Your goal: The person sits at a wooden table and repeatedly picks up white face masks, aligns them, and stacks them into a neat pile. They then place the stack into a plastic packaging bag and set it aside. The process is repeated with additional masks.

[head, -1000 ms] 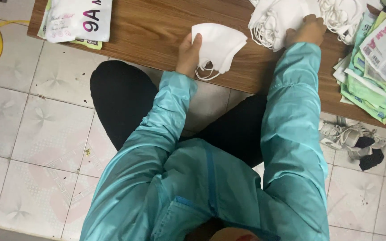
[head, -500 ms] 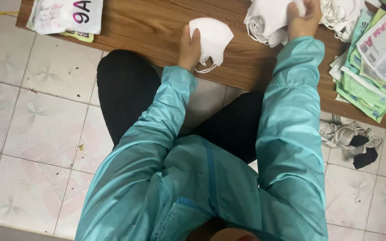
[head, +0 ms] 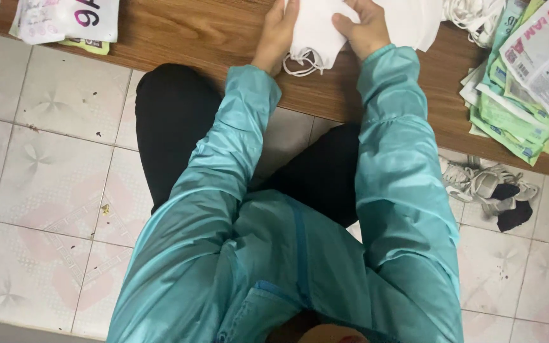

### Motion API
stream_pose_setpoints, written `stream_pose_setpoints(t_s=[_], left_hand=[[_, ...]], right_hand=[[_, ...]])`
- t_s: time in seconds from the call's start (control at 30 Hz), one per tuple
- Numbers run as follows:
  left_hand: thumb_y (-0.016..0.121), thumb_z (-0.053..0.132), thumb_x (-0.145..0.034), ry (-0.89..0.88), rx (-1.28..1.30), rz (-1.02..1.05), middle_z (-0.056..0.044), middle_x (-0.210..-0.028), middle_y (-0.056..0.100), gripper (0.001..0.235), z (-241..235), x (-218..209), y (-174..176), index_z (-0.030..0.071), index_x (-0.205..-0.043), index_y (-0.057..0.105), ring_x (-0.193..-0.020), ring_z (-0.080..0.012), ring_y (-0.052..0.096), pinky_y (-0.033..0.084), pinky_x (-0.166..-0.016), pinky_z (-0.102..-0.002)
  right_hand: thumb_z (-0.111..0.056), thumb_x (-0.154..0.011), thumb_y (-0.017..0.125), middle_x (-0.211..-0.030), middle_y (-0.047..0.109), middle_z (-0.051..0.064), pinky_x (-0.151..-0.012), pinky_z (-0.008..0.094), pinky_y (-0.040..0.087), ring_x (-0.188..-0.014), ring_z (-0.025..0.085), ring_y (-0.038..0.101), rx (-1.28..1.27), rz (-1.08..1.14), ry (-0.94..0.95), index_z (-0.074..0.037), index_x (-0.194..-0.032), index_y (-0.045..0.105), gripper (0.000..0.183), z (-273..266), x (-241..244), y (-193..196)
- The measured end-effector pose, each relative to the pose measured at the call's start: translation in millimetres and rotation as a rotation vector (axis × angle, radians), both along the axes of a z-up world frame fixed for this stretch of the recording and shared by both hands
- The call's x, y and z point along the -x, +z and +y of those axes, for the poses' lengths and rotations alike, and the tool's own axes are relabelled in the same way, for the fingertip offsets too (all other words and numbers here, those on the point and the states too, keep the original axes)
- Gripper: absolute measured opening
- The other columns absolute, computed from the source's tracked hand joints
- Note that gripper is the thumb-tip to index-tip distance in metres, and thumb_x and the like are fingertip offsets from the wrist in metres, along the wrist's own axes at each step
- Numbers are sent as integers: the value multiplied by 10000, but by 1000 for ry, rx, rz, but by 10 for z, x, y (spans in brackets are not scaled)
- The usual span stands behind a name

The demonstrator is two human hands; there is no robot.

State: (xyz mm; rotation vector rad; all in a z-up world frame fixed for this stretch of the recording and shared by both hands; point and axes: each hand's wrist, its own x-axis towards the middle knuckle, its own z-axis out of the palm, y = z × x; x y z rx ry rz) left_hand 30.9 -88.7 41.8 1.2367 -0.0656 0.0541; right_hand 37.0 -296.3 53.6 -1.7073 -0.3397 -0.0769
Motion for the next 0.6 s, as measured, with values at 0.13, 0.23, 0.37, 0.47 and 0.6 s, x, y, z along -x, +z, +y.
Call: stream_pose_setpoints(t_s=[0.13, 0.23, 0.37, 0.47, 0.6], left_hand=[[600, 289, -955, 64, -157, -131, -28, -839, 681, 219, -127, -224, -366, 75, -947, 650, -737, -101, 625, 545, -582, -296], [635, 191, -954, 74, 14, -102, -40, -876, 738, 150, -208, -334, -496, 60, -973, 704, -767, -103, 641, 576, -612, -300], [599, 224, -974, 57, -66, -88, -59, -933, 732, 192, -180, -266, -481, 62, -1028, 685, -833, -127, 655, 568, -691, -305], [592, 212, -980, 97, -182, -136, -91, -1067, 733, 231, -201, -351, -663, 64, -1148, 648, -985, -177, 684, 567, -848, -330], [584, 202, -969, 134, -444, -143, -183, -1324, 672, 445, -169, -370, -891, 83, -1389, 497, -1226, -308, 641, 463, -1074, -392]], right_hand=[[-81, -974, 775, -1056, 764, 33, -701, 294, 612, -856, 130, 709, -25, 27, -88, -79, -1070, 740, 102, -267, -249, -285], [-79, -744, 737, -814, 774, 44, -631, 343, 608, -728, 143, 688, 331, -334, -678, -115, -861, 780, 130, -893, -526, -632], [-438, -844, 839, -1015, 664, 209, -775, 576, 509, -934, 453, 596, 1000, -188, -841, -51, -1057, 680, 470, -1125, -162, -364], [-489, -852, 897, -1193, 613, 210, -828, 646, 515, -1096, 471, 546, 1105, 85, -731, -56, -1246, 606, 654, -1050, -26, -155], [-452, -801, 907, -1106, 643, 185, -800, 605, 532, -1043, 431, 588, 1064, 84, -741, -92, -1118, 713, 518, -1108, -20, -213]])
